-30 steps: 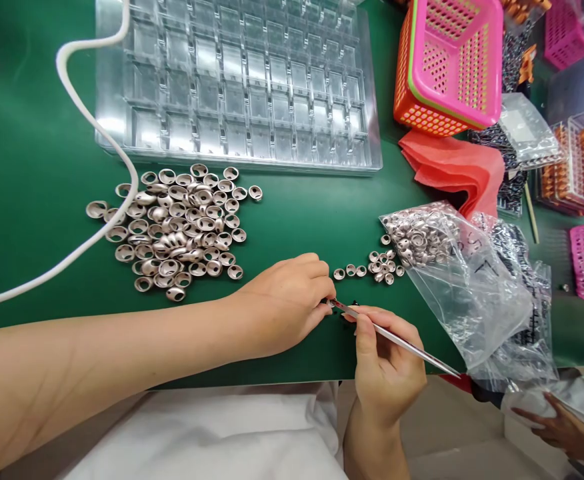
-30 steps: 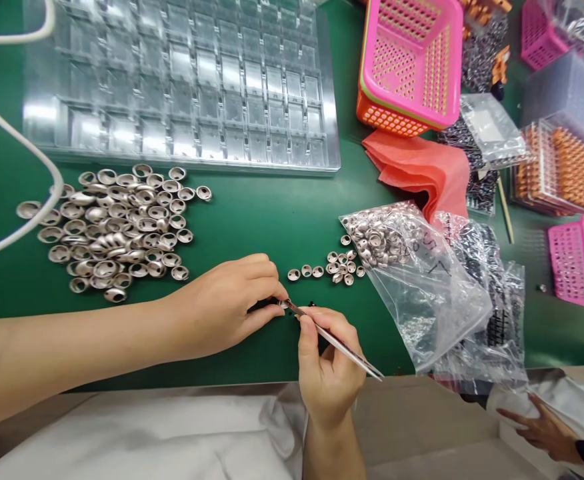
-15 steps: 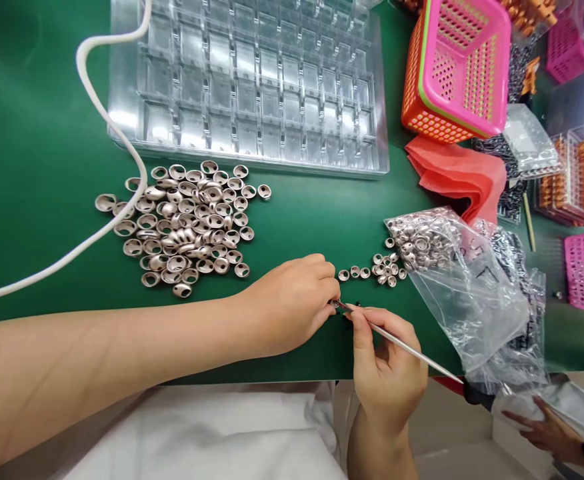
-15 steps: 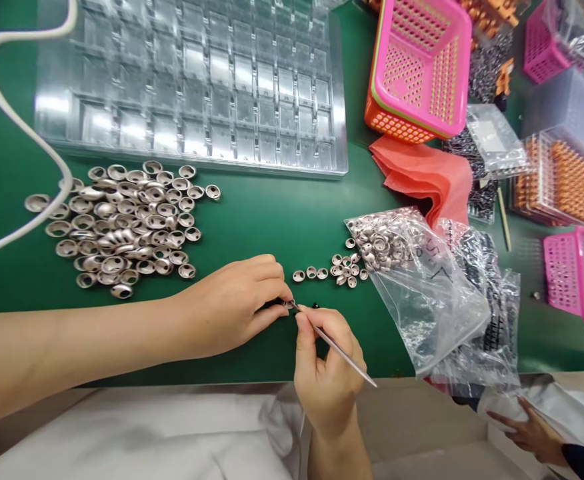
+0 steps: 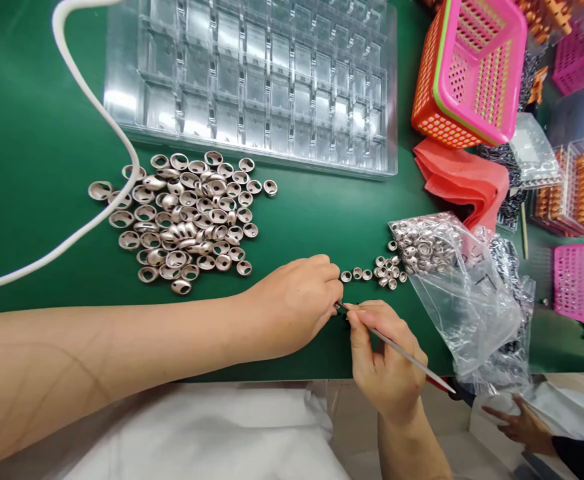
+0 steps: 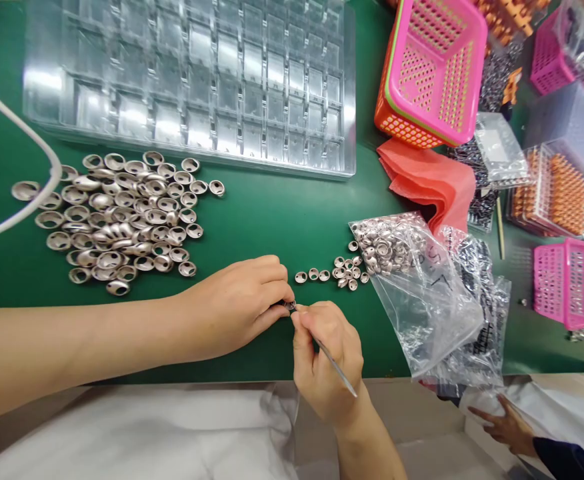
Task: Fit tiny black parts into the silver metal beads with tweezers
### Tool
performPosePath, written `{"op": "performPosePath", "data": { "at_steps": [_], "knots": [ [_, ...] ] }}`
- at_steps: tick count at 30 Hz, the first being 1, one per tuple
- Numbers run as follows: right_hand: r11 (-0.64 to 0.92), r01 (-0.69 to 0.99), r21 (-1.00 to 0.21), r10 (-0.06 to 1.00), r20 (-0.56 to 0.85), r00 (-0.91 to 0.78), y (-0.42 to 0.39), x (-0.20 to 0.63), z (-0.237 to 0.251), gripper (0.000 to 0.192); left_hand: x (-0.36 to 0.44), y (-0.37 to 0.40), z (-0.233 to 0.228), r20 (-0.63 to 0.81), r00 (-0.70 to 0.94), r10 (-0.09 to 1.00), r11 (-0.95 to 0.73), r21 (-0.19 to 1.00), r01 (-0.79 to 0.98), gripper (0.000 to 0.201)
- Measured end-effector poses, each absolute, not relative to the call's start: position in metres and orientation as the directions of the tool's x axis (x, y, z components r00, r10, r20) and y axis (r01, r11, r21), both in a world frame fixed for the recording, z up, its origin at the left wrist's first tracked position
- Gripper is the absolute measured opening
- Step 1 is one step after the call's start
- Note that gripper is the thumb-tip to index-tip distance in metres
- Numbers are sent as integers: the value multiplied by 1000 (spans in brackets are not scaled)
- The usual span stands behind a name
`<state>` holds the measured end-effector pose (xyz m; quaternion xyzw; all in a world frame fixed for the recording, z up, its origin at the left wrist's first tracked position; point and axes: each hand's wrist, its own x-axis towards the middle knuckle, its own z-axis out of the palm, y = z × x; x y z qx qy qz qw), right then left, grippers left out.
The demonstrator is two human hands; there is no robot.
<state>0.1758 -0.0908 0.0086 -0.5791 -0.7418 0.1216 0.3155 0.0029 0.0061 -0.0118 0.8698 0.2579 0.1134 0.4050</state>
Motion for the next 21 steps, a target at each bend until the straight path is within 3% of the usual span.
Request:
{"op": "performPosePath", "data": {
  "at_steps": [12, 18, 21],
  "knots": [
    [427, 741, -518, 901, 308, -305, -79, 179, 13, 35, 4, 5, -15, 6, 851, 525, -547, 768, 333, 13],
    [363, 783, -505, 922, 315, -224, -84, 177, 9, 34, 5, 8, -10, -40, 854, 519, -552, 747, 371, 12],
    [258, 763, -592, 943, 327, -65, -94, 173, 0, 32, 6, 8, -10, -25, 850, 525, -561, 742, 368, 13]
  ]
}}
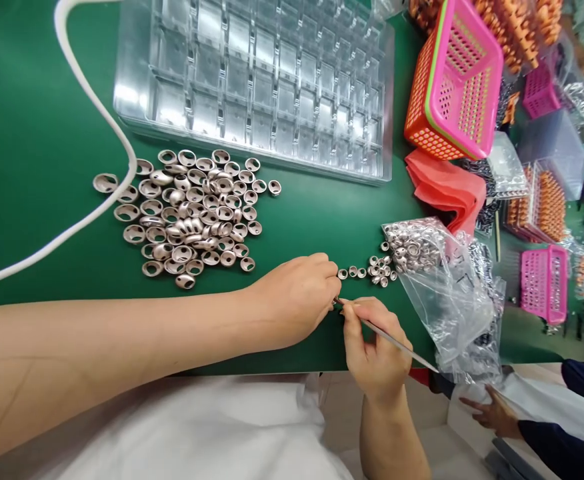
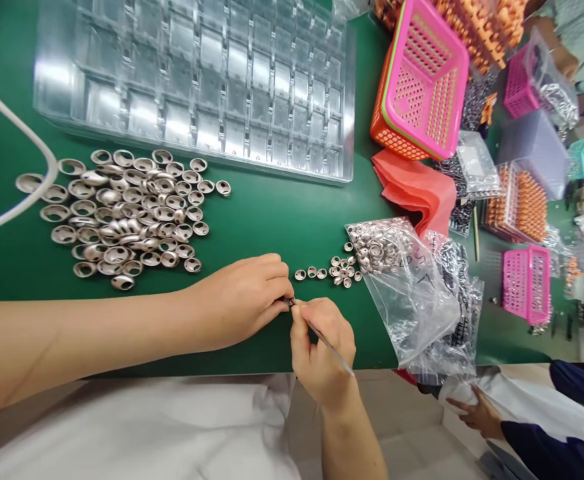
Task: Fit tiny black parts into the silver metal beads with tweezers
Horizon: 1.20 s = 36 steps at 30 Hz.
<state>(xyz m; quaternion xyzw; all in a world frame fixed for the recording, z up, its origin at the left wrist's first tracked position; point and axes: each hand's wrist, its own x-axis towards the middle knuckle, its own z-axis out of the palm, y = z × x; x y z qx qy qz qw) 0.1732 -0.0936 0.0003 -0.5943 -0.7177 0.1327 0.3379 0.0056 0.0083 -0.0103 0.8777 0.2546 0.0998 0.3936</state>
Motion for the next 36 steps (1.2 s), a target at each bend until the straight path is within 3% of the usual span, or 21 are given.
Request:
{"op": "performPosePath", "data": {
  "at_steps": [5, 10, 31, 36],
  "knots": [
    [131, 600, -789, 900, 348, 261, -105, 161, -17, 25, 4, 8, -11, 7, 837, 546, -565, 741, 363, 11],
    [113, 530, -841, 840, 365, 401, -106, 153, -20, 21, 2, 7, -12, 13, 833, 554, -556, 750, 358, 5],
    [145, 646, -749, 861, 417, 290, -108, 156, -25, 27, 3, 6, -13, 11, 823, 567, -525, 776, 351, 5],
    [212, 666, -716, 883, 432, 183, -111, 158, -24, 34, 2, 7, -12, 1, 830, 558, -524, 776, 352, 5]
  ]
}}
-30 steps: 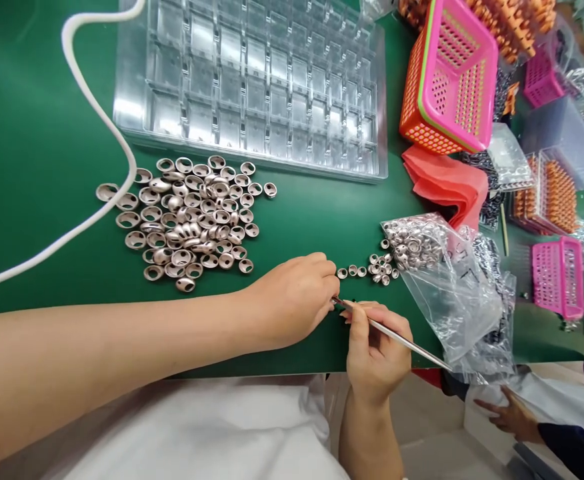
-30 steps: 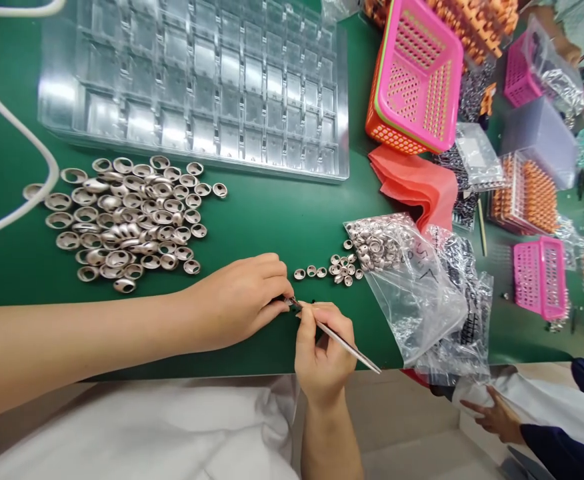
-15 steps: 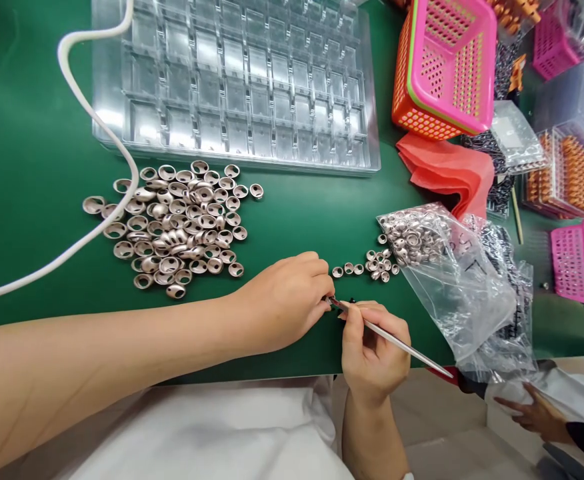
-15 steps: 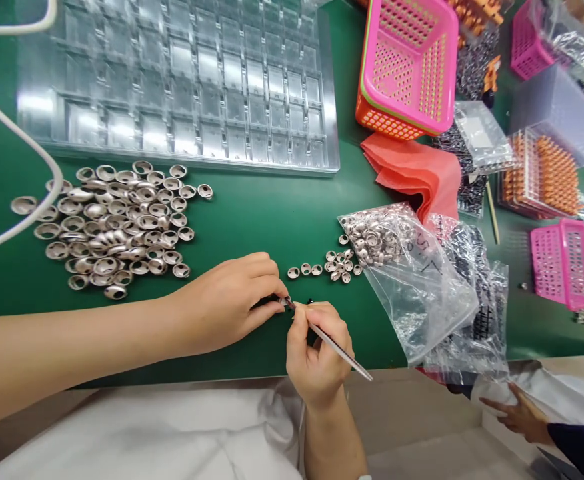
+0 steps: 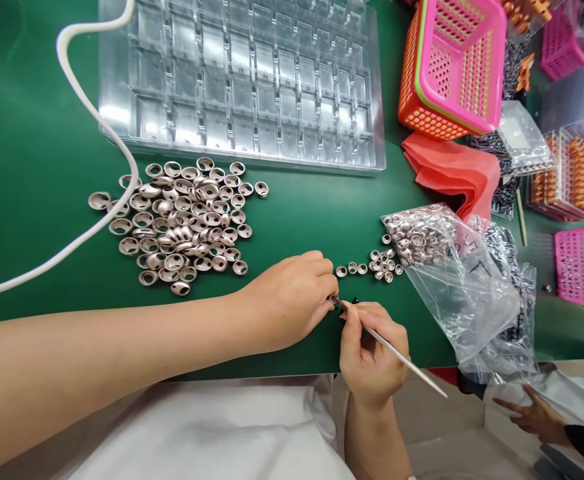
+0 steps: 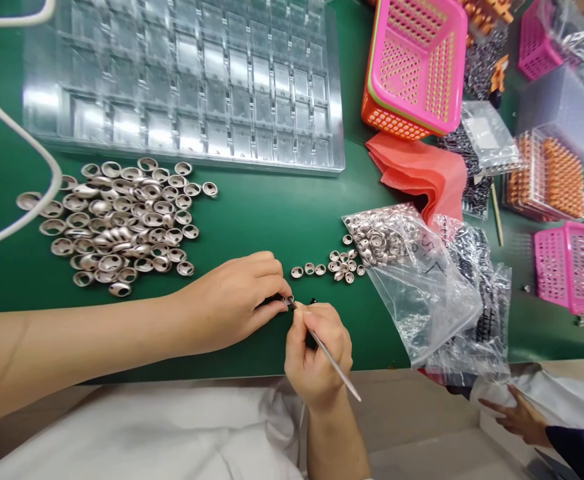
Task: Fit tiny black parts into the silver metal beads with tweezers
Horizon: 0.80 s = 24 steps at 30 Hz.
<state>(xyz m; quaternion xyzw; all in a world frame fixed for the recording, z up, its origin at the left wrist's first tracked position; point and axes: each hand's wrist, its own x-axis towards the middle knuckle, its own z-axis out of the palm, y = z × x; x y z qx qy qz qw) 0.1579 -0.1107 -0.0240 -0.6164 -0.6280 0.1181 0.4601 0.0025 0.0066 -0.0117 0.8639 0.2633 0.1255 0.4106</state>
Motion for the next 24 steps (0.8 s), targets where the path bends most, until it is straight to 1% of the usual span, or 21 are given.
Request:
{"op": "performPosePath", "data": {
  "at_steps": [4, 6, 10, 14, 17, 24],
  "knots": [
    [241, 735, -634, 889, 448, 96, -109, 158, -20, 36, 3, 7, -12, -1, 831, 556, -527, 773, 354, 6],
    [235, 752, -616, 892, 444, 85, -107, 157, -19, 35, 3, 7, -12, 0, 832, 555, -530, 770, 354, 6],
    [202, 720, -664, 876, 451, 171, -106, 157, -20, 31, 3, 7, -12, 0, 834, 551, -539, 763, 356, 6],
    [228, 672, -705, 832, 499, 241, -108, 157, -24, 33, 4, 7, -11, -17, 832, 555, -537, 756, 374, 6],
    [233, 661, -713, 829, 501, 248, -109, 157, -26, 32, 4, 7, -11, -24, 831, 556, -535, 754, 381, 5],
    [214, 707, -674, 842, 494, 216, -108, 155, -27, 32, 4, 8, -10, -19, 830, 558, -538, 752, 380, 5]
  ]
}}
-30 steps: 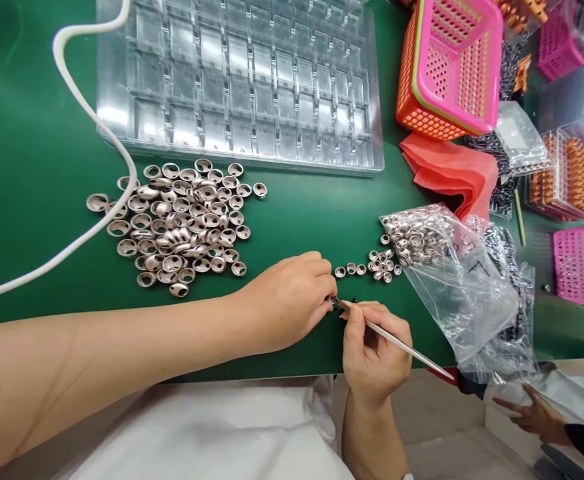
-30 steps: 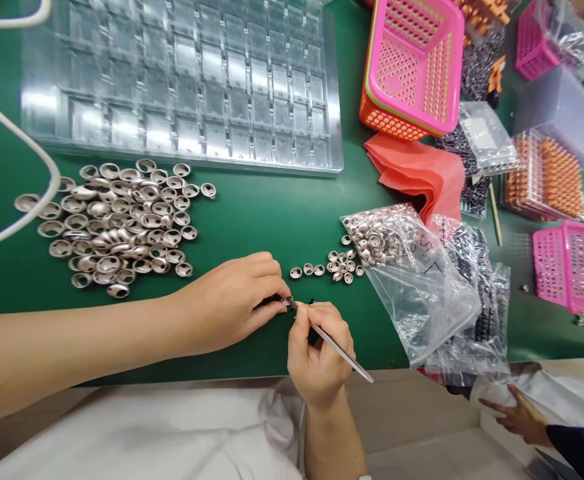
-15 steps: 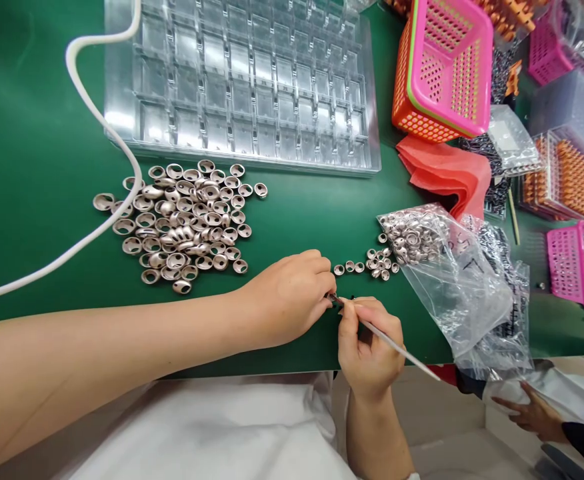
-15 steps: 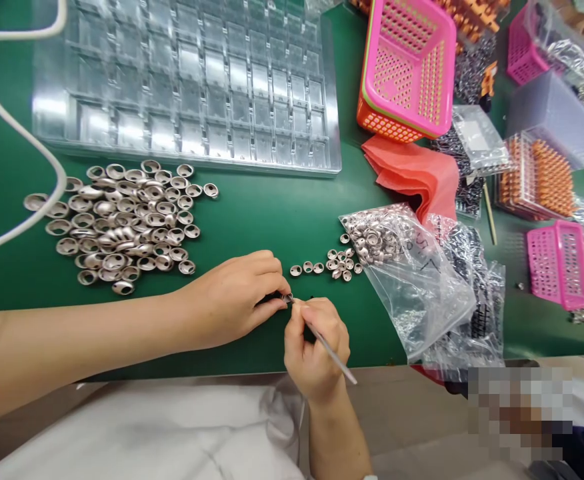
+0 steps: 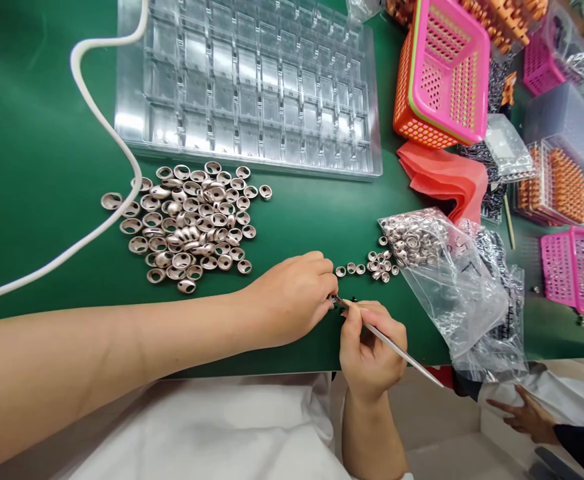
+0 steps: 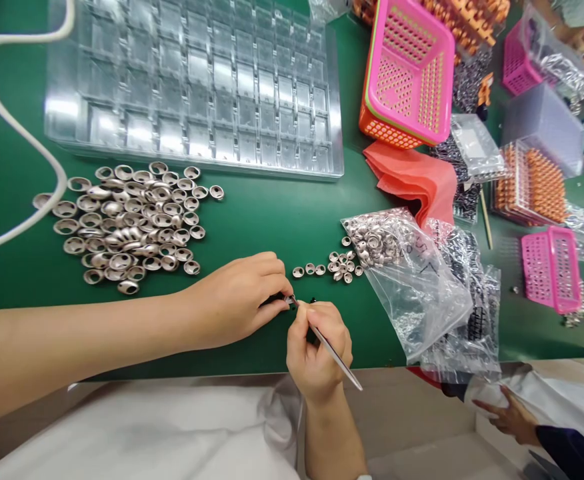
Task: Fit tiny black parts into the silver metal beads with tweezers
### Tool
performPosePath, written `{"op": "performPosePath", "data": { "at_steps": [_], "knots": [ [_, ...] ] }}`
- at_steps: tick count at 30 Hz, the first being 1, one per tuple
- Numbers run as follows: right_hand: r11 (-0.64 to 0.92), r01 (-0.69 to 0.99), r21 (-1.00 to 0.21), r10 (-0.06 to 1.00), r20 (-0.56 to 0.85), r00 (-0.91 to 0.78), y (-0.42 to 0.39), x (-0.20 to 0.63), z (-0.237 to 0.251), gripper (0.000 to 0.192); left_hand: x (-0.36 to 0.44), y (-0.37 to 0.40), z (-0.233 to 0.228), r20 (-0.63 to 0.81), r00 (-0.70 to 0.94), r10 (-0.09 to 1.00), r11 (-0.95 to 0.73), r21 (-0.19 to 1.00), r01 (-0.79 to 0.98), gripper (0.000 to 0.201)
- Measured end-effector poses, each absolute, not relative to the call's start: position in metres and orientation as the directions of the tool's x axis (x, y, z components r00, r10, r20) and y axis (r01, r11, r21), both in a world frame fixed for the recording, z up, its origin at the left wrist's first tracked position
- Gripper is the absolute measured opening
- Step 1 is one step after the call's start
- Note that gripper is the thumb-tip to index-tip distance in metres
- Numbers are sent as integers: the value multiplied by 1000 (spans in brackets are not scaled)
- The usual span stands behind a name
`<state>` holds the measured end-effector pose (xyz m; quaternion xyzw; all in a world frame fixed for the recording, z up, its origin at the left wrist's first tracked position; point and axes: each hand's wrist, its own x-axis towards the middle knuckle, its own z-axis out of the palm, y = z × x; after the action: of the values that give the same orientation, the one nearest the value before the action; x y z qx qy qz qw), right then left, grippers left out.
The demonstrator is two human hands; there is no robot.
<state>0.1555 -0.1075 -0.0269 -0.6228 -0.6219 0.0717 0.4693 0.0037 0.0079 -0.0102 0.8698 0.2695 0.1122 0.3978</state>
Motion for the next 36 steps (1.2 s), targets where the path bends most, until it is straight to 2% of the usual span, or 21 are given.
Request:
{"op": "performPosePath", "data": {
  "at_steps": [8, 16, 23, 26, 29, 33, 36],
  "knots": [
    [173, 743, -646, 878, 443, 181, -105, 155, -20, 29, 3, 6, -14, 17, 827, 562, -552, 752, 360, 5],
    [242, 871, -428, 900, 434, -37, -98, 159, -4, 30, 5, 7, -12, -25, 830, 558, -530, 758, 379, 8],
    [271, 869, -414, 886, 460, -57, -93, 161, -7, 27, 6, 8, -7, -109, 835, 540, -506, 750, 425, 9],
    [225, 842, -490, 889, 457, 28, -95, 162, -12, 23, 6, 8, -5, -117, 831, 543, -505, 745, 435, 7],
    [97, 732, -675, 903, 369, 220, -100, 161, -16, 15, 5, 7, -6, -99, 828, 552, -511, 745, 430, 7],
    [-17, 494, -869, 765, 307, 566, -108, 160, -14, 7, 4, 6, -7, -73, 826, 559, -524, 741, 420, 7],
    [-62, 397, -916, 708, 240, 664, -114, 162, -11, 10, 4, 7, -8, -57, 828, 558, -536, 737, 412, 8]
  ]
}}
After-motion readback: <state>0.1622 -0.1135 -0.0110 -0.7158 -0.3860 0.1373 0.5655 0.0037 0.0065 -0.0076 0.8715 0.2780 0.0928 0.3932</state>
